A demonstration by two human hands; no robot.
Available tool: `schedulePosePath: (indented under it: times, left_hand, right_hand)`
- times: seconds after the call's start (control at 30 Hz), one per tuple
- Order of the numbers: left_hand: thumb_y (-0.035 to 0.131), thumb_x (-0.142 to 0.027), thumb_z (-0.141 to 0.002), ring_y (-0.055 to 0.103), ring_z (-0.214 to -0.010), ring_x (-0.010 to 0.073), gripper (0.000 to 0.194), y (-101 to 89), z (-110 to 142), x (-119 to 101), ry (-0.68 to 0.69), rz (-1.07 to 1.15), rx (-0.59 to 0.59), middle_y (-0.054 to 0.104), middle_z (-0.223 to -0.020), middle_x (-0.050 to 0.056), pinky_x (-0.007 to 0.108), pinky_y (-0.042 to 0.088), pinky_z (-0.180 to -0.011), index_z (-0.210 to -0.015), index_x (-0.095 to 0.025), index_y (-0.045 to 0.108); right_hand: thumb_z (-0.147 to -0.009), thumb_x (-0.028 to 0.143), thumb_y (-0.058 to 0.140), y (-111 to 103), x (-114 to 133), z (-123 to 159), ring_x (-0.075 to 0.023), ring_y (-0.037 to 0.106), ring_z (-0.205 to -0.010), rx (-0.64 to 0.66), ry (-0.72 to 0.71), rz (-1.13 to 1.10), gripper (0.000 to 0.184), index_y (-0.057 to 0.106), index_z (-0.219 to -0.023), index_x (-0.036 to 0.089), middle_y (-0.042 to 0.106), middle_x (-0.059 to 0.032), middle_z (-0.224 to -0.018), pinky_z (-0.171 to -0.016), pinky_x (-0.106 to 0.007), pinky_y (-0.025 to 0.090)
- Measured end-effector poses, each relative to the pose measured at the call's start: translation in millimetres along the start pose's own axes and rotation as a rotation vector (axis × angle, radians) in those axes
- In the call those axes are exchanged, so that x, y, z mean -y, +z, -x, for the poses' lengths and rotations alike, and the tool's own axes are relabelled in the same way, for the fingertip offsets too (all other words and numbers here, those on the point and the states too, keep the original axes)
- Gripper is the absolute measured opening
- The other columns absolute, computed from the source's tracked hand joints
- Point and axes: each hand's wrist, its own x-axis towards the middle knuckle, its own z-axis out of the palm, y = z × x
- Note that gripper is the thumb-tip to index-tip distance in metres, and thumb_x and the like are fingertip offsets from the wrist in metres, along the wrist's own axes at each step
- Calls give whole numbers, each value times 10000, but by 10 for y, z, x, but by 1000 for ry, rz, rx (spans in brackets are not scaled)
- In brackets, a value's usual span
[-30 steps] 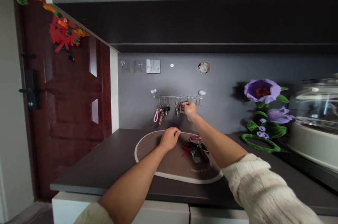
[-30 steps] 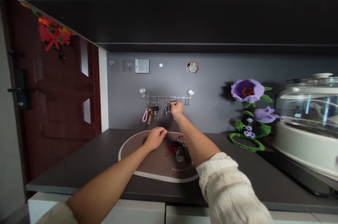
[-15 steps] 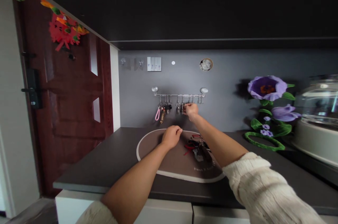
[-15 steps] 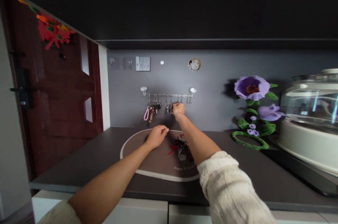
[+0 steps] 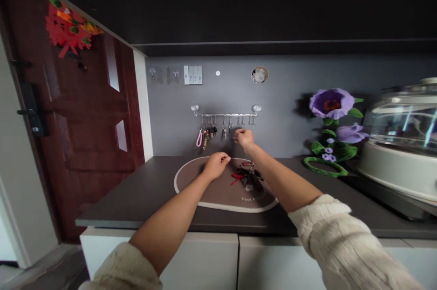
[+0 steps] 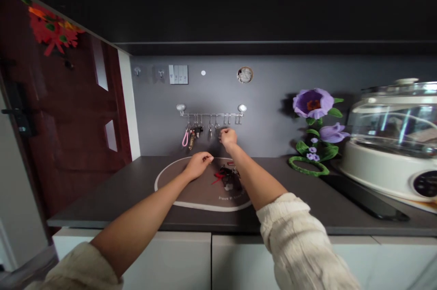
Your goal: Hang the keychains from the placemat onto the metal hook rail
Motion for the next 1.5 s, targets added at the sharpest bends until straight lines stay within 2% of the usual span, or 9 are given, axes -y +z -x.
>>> schedulePosePath:
  times: [0.2,0.47,0.67,0.8,0.9,1.07,1.27,1.5]
  left_hand:
    - [491,-263,-742,536,-695,130,190,-14,58,-87,7,74,70,630,-767,34,245,407,-666,-812,-146,623]
    - [518,-227,-738,537,-778,143,178,-12,115,-172,154,-19,217,630,-844,46,274,403,-748,-854,-158,633]
    - [530,-239,-742,539,-798,145,164,4,124,-153,231,-84,286,635,-857,46,274,394,-758,-841,-163,636]
    - [555,-247,-731,535,-795,144,129,11,122,-132,304,-143,370,632,-818,38,282,376,-782,-787,-165,639]
    - [550,-242,-734,527,-778,144,119,13,119,-115,324,-179,400,621,-777,35,282,369,-780,-713,-158,632]
    - [532,-192,-729,516,-760,145,104,13,119,-119,270,-171,383,608,-763,37,270,374,-742,-676,-152,612]
    - [489,-207,-742,500,-748,142,129,4,111,-140,165,-78,286,598,-760,33,263,377,-721,-682,-148,587]
    - [460,-233,-754,484,-613,103,133,-7,115,-161,-27,141,245,549,-611,-14,242,391,-652,-746,-134,549]
  right_hand:
    - [-702,131,455,-187,-66,200,-67,536,-556,69,-65,-6,83,535,-725,143,600,-35,-730,-494,-167,415]
    - [-694,198,503,-423,-277,507,-93,542,-641,113,-207,124,129,581,-776,136,615,-32,-733,-650,-241,451]
    - [-718,204,503,-558,-392,745,-108,555,-668,127,-198,178,138,577,-818,144,608,-44,-794,-600,-240,477]
    - [-733,188,494,-591,-433,786,-101,562,-629,123,-282,344,119,582,-804,152,622,-34,-766,-658,-252,471]
    - [-739,174,487,-590,-446,788,-112,578,-670,118,-342,504,128,591,-812,156,635,-37,-777,-732,-268,449]
    - [-748,161,472,-581,-486,781,-132,588,-742,144,-387,608,152,599,-831,158,643,-47,-788,-761,-265,428]
    - [-747,159,477,-578,-518,750,-140,582,-740,158,-402,633,156,608,-832,166,640,-48,-759,-759,-262,418]
    - [-743,166,488,-573,-496,754,-144,577,-753,147,-418,647,154,613,-832,168,639,-51,-768,-760,-263,411]
